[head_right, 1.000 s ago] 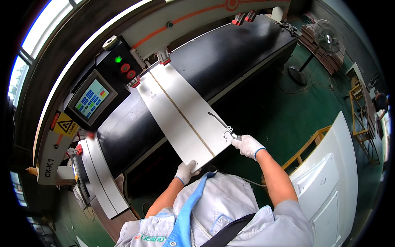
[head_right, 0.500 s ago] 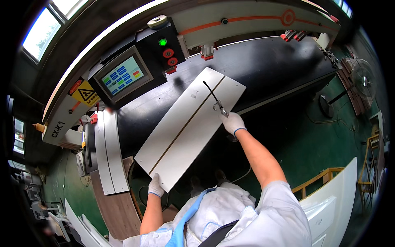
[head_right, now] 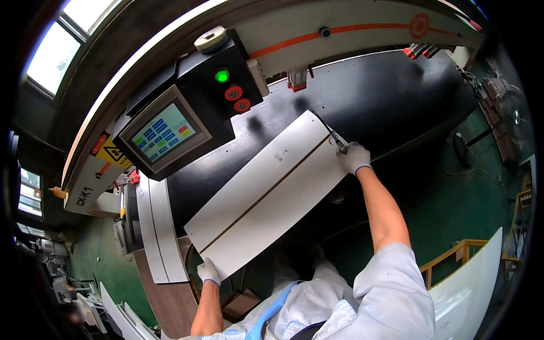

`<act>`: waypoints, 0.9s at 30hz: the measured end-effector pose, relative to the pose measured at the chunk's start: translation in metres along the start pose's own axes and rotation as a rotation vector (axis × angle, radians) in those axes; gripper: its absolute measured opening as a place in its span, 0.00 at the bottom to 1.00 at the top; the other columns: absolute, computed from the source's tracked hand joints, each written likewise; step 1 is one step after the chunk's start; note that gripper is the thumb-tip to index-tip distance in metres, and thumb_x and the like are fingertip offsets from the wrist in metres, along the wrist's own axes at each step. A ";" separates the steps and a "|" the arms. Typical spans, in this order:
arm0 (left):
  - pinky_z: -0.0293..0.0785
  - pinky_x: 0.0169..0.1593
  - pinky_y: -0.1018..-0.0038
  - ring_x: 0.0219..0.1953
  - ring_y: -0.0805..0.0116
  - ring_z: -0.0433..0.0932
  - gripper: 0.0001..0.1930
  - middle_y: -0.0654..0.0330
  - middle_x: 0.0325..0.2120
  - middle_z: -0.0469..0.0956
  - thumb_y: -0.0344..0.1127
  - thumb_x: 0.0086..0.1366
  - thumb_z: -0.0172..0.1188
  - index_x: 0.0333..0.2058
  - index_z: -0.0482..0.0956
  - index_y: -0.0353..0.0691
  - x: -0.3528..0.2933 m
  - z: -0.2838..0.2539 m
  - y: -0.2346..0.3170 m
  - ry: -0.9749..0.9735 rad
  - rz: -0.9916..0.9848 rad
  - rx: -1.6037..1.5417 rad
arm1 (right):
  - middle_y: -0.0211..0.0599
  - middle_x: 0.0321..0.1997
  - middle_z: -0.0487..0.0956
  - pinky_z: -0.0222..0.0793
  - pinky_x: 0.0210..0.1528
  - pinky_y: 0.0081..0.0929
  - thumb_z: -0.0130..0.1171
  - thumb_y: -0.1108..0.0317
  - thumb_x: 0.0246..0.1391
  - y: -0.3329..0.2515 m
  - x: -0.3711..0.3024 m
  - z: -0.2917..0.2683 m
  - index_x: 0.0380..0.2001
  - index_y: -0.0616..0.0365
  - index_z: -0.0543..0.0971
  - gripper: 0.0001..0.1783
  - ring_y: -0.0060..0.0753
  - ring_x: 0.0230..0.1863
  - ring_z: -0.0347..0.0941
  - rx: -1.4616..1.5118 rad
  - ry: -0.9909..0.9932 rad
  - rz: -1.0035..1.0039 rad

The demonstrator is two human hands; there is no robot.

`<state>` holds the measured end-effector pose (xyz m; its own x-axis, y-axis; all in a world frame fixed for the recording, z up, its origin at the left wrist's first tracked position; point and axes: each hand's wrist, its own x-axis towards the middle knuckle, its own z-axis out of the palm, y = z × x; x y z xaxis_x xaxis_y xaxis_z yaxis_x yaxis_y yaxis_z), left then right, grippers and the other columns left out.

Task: The person operates a furniture manufacturing machine to process large white panels, using a hand-held air nozzle to clean the machine bed and the surfaces of the panels before and after processing them through the machine.

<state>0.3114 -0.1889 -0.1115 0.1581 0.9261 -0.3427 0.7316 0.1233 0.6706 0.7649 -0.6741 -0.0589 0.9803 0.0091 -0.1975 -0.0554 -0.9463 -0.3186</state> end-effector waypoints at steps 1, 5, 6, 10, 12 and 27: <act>0.76 0.44 0.65 0.35 0.64 0.77 0.19 0.52 0.35 0.81 0.45 0.70 0.61 0.40 0.77 0.29 0.009 -0.006 -0.004 -0.005 0.006 0.036 | 0.56 0.51 0.84 0.74 0.60 0.46 0.63 0.44 0.54 0.005 -0.013 -0.001 0.45 0.59 0.82 0.29 0.59 0.54 0.80 0.029 0.013 0.048; 0.76 0.48 0.64 0.38 0.61 0.78 0.20 0.49 0.36 0.82 0.44 0.68 0.64 0.40 0.77 0.28 0.027 0.015 0.037 -0.123 0.204 0.096 | 0.57 0.44 0.85 0.77 0.52 0.44 0.62 0.48 0.54 0.074 -0.061 -0.021 0.42 0.63 0.83 0.26 0.58 0.48 0.82 0.116 0.039 0.287; 0.76 0.47 0.64 0.38 0.62 0.78 0.20 0.49 0.37 0.82 0.44 0.67 0.64 0.41 0.78 0.27 0.013 0.033 0.078 -0.169 0.279 0.129 | 0.56 0.39 0.86 0.78 0.47 0.43 0.62 0.49 0.54 0.114 -0.076 -0.022 0.38 0.64 0.83 0.24 0.54 0.43 0.84 0.146 0.053 0.353; 0.77 0.46 0.70 0.39 0.66 0.80 0.15 0.54 0.38 0.84 0.35 0.68 0.62 0.46 0.82 0.29 0.046 0.096 0.150 -0.295 0.545 -0.066 | 0.30 0.18 0.75 0.65 0.27 0.34 0.63 0.54 0.58 0.194 -0.147 -0.028 0.24 0.57 0.80 0.18 0.30 0.20 0.69 0.659 -0.027 0.460; 0.77 0.52 0.64 0.46 0.54 0.84 0.16 0.47 0.44 0.85 0.38 0.68 0.64 0.47 0.83 0.30 0.050 0.116 0.166 -0.168 0.935 0.133 | 0.25 0.17 0.71 0.61 0.23 0.33 0.62 0.54 0.61 0.205 -0.186 -0.030 0.23 0.53 0.79 0.17 0.27 0.16 0.65 0.911 -0.074 0.547; 0.86 0.44 0.59 0.42 0.50 0.86 0.25 0.45 0.43 0.84 0.47 0.78 0.48 0.54 0.75 0.26 -0.291 0.159 0.035 -1.284 -0.231 0.097 | 0.39 0.29 0.84 0.67 0.22 0.22 0.62 0.50 0.63 0.119 -0.374 0.043 0.36 0.62 0.84 0.22 0.25 0.19 0.73 1.240 -0.521 0.625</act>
<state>0.3960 -0.5109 -0.0930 0.4996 -0.1185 -0.8581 0.8627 0.1571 0.4806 0.3835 -0.7763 -0.0632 0.5752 0.0799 -0.8141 -0.8177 0.0299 -0.5748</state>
